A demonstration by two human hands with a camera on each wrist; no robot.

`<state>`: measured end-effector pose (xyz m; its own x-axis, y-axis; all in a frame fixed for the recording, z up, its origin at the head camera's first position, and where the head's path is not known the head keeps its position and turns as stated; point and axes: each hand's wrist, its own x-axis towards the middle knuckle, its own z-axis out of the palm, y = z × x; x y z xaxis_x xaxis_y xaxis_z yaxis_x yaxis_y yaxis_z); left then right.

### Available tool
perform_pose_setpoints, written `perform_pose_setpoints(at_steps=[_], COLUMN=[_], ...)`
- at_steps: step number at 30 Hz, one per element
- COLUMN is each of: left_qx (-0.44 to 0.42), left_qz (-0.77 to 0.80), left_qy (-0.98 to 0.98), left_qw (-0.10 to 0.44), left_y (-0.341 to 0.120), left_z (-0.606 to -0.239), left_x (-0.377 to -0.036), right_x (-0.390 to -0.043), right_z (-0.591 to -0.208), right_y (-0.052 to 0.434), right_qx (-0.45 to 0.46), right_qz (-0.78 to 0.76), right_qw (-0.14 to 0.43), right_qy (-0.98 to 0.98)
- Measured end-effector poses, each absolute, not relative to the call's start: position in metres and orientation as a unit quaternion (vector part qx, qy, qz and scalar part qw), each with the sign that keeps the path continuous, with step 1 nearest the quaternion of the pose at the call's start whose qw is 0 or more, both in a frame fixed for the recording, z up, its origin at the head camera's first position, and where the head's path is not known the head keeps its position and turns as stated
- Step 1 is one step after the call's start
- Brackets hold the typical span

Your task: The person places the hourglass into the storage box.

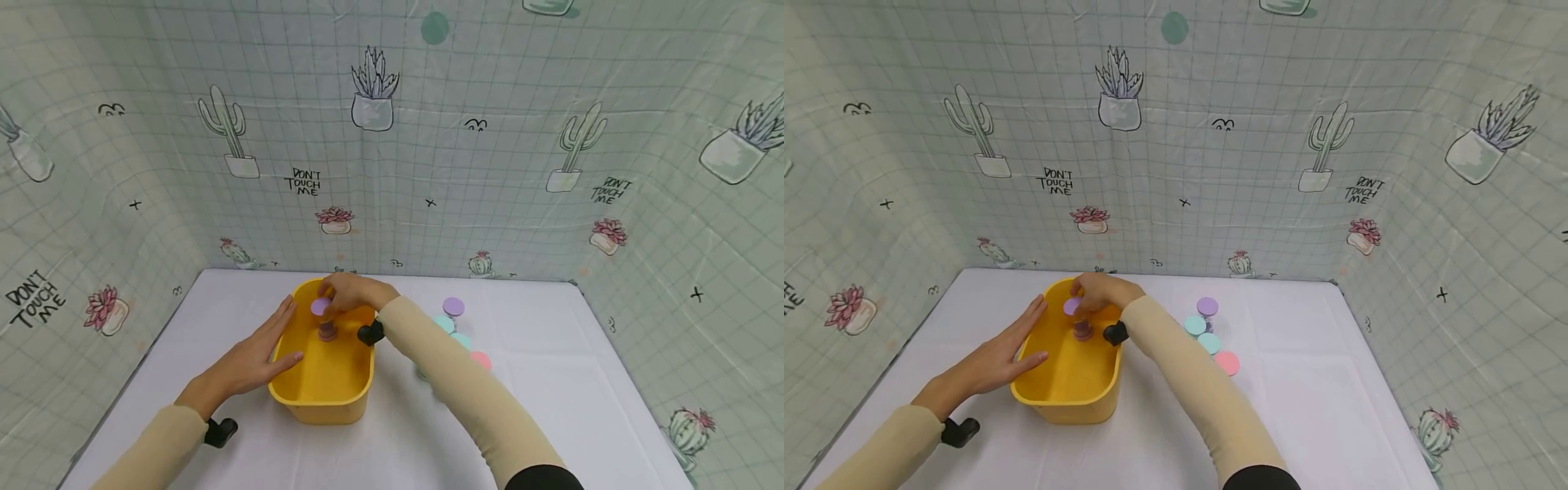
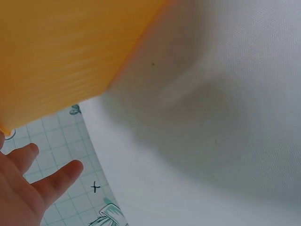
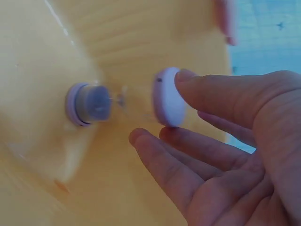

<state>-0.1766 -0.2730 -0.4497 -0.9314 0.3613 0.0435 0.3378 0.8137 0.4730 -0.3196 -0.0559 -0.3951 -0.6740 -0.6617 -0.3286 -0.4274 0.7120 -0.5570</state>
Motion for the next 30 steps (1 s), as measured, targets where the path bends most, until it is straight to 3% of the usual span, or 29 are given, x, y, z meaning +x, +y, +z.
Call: perform_pose_setpoints(at_steps=[7, 15, 23, 30], left_qx=[0.183, 0.181, 0.185, 0.187], left_qz=[0.250, 0.251, 0.254, 0.260], left_qy=[0.950, 0.950, 0.948, 0.946], left_qw=[0.034, 0.038, 0.040, 0.039], left_y=[-0.271, -0.270, -0.271, -0.270], left_z=[-0.448, -0.446, -0.449, -0.448], left_x=[-0.176, -0.174, -0.175, -0.175], right_x=[-0.326, -0.338, -0.334, -0.326], right_z=[-0.367, -0.346, -0.346, -0.365], right_y=[-0.009, 0.075, 0.150, 0.187], right_qx=[-0.367, -0.342, -0.283, -0.255], right_qz=[-0.289, -0.324, -0.334, -0.339], right_qw=[0.214, 0.136, 0.118, 0.119], right_qy=[0.858, 0.872, 0.891, 0.898])
